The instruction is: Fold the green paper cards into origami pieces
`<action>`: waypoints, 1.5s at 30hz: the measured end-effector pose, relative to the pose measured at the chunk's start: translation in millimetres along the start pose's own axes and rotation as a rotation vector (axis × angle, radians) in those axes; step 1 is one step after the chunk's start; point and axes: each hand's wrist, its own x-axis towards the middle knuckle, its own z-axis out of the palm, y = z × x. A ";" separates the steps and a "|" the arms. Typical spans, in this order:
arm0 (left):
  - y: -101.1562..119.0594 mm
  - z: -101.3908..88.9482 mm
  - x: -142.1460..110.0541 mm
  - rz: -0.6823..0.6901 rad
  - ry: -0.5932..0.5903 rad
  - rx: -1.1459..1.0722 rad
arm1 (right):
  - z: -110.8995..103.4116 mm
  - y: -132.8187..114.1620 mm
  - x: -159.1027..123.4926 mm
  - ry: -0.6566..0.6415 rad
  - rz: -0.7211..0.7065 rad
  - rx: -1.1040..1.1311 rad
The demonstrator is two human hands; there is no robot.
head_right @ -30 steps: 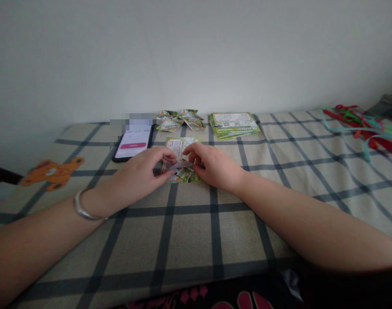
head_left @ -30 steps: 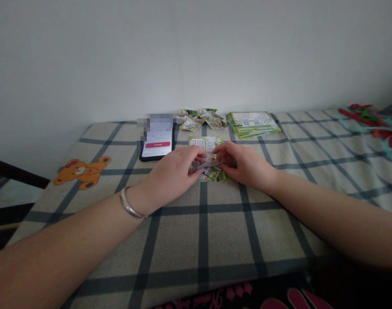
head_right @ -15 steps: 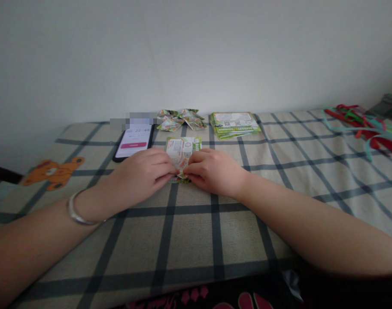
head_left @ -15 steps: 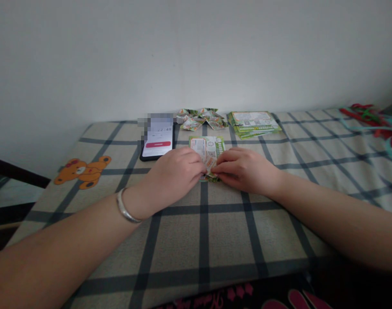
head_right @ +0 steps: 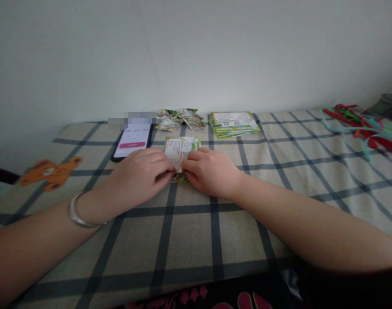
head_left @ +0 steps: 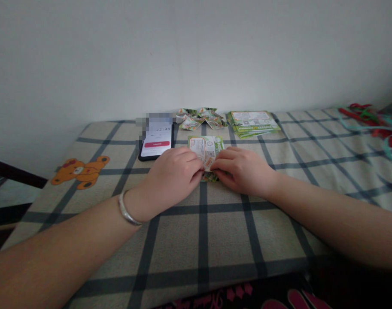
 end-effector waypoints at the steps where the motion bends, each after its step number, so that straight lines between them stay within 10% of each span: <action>1: 0.1 0.3 -0.1 -0.007 0.003 0.005 | -0.6 -0.2 0.9 -0.006 0.005 0.011; 31: 3.9 6.1 11.4 -0.219 -0.159 -0.065 | 0.5 -2.1 8.1 0.013 0.455 0.202; 45: 0.5 6.4 11.1 -0.227 -0.077 -0.043 | 3.8 0.6 10.1 0.061 0.403 0.150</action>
